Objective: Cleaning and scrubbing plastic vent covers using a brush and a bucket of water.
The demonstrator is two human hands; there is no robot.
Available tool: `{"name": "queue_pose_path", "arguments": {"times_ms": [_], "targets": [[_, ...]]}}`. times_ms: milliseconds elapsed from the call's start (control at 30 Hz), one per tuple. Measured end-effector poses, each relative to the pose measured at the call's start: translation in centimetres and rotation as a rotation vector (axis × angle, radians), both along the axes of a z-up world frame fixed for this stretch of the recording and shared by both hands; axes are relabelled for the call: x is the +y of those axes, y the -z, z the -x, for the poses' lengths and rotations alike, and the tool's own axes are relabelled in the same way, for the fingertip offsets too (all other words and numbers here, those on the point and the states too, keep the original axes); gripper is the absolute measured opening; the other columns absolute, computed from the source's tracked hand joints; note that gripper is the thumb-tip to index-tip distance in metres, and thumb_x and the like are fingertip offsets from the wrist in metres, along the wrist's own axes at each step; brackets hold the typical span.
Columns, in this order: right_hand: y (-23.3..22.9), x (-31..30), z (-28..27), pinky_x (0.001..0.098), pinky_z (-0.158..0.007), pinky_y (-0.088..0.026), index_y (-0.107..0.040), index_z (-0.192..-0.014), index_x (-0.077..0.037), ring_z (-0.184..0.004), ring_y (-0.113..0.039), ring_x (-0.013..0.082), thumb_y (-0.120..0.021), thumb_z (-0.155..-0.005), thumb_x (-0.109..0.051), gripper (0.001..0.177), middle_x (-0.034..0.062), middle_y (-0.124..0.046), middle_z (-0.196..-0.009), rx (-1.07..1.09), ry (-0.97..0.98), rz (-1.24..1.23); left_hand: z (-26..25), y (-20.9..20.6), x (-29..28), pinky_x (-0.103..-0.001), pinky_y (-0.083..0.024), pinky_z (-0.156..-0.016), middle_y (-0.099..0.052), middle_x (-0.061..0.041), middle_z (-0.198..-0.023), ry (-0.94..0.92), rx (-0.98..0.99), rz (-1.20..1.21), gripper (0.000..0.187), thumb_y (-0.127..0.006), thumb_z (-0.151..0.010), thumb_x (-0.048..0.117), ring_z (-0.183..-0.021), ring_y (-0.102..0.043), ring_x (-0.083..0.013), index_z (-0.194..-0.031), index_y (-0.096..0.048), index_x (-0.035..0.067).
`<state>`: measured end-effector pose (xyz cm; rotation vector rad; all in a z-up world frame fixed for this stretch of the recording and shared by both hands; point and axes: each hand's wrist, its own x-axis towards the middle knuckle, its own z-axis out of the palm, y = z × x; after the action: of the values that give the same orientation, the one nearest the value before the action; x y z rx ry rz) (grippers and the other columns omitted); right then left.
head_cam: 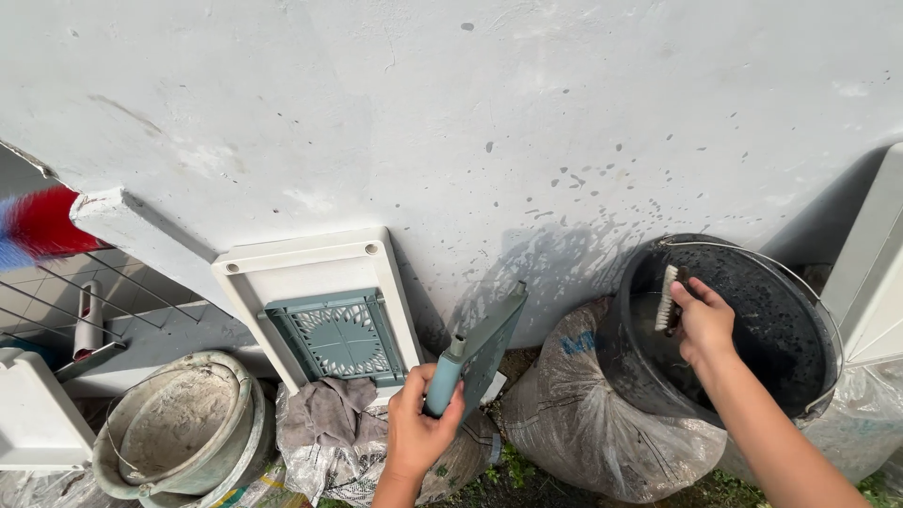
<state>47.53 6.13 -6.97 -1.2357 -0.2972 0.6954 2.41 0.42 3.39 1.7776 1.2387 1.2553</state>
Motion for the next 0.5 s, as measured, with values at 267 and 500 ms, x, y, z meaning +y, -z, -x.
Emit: {"name": "queue_pose_path", "arguments": {"times_ms": [267, 500], "targets": [[15.7, 3.4, -13.7, 0.0535, -0.08, -0.055, -0.074, -0.129, -0.008, -0.093, -0.068, 0.0305, -0.083, -0.087, -0.022, 0.045, 0.0145, -0.074, -0.109, -0.264, -0.516, 1.034, -2.5, 3.1, 1.4, -0.03, -0.058, -0.07, -0.081, -0.013, -0.101, 0.001, -0.099, 0.108, 0.034, -0.072, -0.068, -0.001, -0.077, -0.071, -0.0126, -0.086, -0.043, 0.003], [24.9, 3.2, -14.5, 0.053, -0.11, -0.043, -0.071, -0.131, -0.012, -0.122, -0.062, 0.0392, -0.075, -0.094, -0.03, 0.041, 0.0223, -0.07, -0.126, 0.183, -0.666, 0.888, -3.7, 6.6, 2.1, -0.034, -0.06, -0.079, -0.081, -0.013, -0.084, -0.064, 0.123, 0.279, 0.031, -0.089, -0.071, 0.012, -0.083, -0.082, -0.0189, -0.099, -0.078, 0.009]]}}
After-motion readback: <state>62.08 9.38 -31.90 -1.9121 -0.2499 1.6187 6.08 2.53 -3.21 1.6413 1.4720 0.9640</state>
